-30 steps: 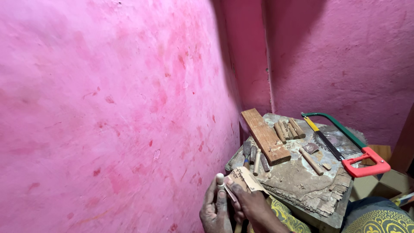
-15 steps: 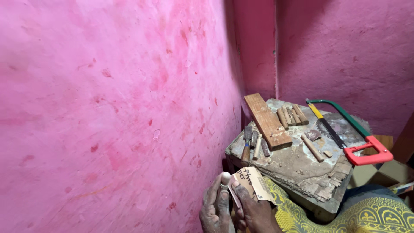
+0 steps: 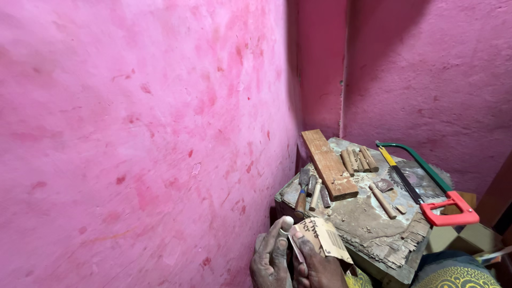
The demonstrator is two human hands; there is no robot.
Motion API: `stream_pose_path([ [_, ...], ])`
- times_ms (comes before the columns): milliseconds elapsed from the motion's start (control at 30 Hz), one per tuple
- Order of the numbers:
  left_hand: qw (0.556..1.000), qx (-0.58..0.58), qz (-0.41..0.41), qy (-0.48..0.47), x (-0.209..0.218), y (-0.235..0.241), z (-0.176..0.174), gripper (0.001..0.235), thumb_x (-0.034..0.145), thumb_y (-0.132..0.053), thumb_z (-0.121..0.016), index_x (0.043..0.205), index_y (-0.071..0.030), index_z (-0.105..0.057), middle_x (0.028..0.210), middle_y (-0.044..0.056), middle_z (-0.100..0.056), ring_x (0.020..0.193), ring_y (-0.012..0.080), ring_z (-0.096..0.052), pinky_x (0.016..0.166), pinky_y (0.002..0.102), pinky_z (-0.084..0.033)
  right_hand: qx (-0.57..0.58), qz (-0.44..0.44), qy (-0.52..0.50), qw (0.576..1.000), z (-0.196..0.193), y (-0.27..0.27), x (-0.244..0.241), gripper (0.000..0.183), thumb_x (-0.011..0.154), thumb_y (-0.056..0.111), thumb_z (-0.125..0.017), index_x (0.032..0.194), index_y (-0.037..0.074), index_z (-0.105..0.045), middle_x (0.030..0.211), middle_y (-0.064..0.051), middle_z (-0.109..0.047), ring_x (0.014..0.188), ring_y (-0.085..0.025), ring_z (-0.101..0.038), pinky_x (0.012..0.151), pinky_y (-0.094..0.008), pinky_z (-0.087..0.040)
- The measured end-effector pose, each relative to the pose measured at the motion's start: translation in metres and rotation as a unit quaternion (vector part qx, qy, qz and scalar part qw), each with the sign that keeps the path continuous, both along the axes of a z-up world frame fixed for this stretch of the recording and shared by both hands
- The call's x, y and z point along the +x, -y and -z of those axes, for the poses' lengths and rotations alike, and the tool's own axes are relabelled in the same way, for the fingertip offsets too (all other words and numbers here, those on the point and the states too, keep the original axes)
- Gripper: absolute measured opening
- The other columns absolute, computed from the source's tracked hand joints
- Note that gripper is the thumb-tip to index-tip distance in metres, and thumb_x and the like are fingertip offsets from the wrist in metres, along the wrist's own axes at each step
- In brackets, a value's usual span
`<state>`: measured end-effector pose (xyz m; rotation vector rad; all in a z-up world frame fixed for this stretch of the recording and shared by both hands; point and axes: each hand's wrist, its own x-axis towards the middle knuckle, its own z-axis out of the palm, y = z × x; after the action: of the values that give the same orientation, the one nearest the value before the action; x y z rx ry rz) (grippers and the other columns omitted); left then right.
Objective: The person sits on the floor and sands a small cylindrical wooden dowel using a piece of sandpaper. They rotate the dowel and rub the sandpaper along its surface repeatedly to smooth it.
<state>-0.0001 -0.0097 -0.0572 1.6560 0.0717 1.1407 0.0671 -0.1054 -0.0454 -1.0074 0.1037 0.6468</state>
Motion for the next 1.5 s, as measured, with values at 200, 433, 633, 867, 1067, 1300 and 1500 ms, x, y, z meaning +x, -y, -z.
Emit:
stream_pose_path([
  [200, 0.981, -0.163, 0.032, -0.100, 0.006, -0.001, 0.003, 0.037, 0.095, -0.027, -0.061, 0.122, -0.011, -0.079, 0.087, 0.007, -0.068, 0.059, 0.0150, -0.069, 0.055, 0.028, -0.059, -0.084, -0.002, 0.058, 0.995, 0.004, 0.002, 0.004, 0.030, 0.102, 0.030, -0.060, 0.100, 0.000, -0.061, 0.052, -0.006, -0.043, 0.035, -0.017, -0.038, 0.034, -0.034, -0.028],
  [433, 0.995, -0.076, 0.030, -0.048, 0.020, -0.021, 0.031, 0.041, 0.097, -0.029, -0.061, 0.132, -0.009, -0.072, 0.100, 0.013, -0.075, 0.083, 0.0227, -0.077, 0.078, 0.039, -0.063, -0.015, 0.009, 0.225, 0.974, 0.041, -0.009, 0.028, 0.032, 0.100, 0.026, -0.061, 0.120, 0.003, -0.071, 0.066, -0.007, -0.050, 0.051, -0.016, -0.046, 0.045, -0.034, -0.038],
  [633, 0.984, 0.025, 0.175, 0.035, 0.029, -0.034, 0.039, 0.045, 0.104, -0.028, -0.057, 0.142, -0.006, -0.059, 0.117, 0.017, -0.076, 0.097, 0.0248, -0.075, 0.089, 0.040, -0.058, -0.144, 0.003, 0.369, 0.918, 0.064, -0.006, 0.051, 0.032, 0.106, 0.023, -0.062, 0.126, -0.001, -0.066, 0.091, -0.019, -0.062, 0.078, -0.027, -0.059, 0.063, -0.044, -0.048],
  [867, 0.985, -0.023, 0.168, -0.016, 0.026, -0.037, 0.048, 0.047, 0.102, -0.029, -0.059, 0.144, -0.008, -0.063, 0.094, 0.015, -0.078, 0.077, 0.0208, -0.073, 0.074, 0.035, -0.063, -0.085, -0.042, 0.198, 0.976, 0.054, -0.007, 0.045, 0.036, 0.099, 0.027, -0.065, 0.126, 0.003, -0.067, 0.089, -0.015, -0.066, 0.068, -0.022, -0.061, 0.057, -0.037, -0.050],
  [1067, 0.984, 0.097, 0.133, 0.072, 0.037, -0.053, 0.045, 0.049, 0.107, -0.037, -0.052, 0.146, -0.006, -0.055, 0.118, 0.014, -0.080, 0.087, 0.0224, -0.078, 0.081, 0.036, -0.066, -0.302, -0.037, 0.490, 0.817, 0.062, -0.007, 0.052, 0.034, 0.101, 0.030, -0.055, 0.128, 0.011, -0.067, 0.080, -0.004, -0.074, 0.060, -0.011, -0.070, 0.056, -0.028, -0.057],
  [1300, 0.998, -0.043, -0.011, 0.044, 0.036, -0.039, 0.057, 0.048, 0.104, -0.040, -0.056, 0.134, -0.005, -0.069, 0.120, 0.018, -0.073, 0.107, 0.0251, -0.078, 0.094, 0.040, -0.060, -0.104, 0.056, 0.151, 0.981, 0.037, -0.023, 0.029, 0.045, 0.090, 0.027, -0.076, 0.127, 0.006, -0.060, 0.069, -0.012, -0.065, 0.044, -0.018, -0.049, 0.039, -0.034, -0.036],
  [1500, 0.995, 0.012, -0.033, 0.091, 0.041, -0.045, 0.046, 0.042, 0.104, -0.033, -0.053, 0.136, -0.007, -0.064, 0.118, 0.015, -0.077, 0.107, 0.0244, -0.077, 0.097, 0.036, -0.061, -0.103, 0.062, 0.180, 0.976, -0.009, -0.030, 0.020, 0.047, 0.087, 0.024, -0.075, 0.129, 0.012, -0.059, 0.073, -0.010, -0.069, 0.046, -0.016, -0.054, 0.040, -0.032, -0.039],
])
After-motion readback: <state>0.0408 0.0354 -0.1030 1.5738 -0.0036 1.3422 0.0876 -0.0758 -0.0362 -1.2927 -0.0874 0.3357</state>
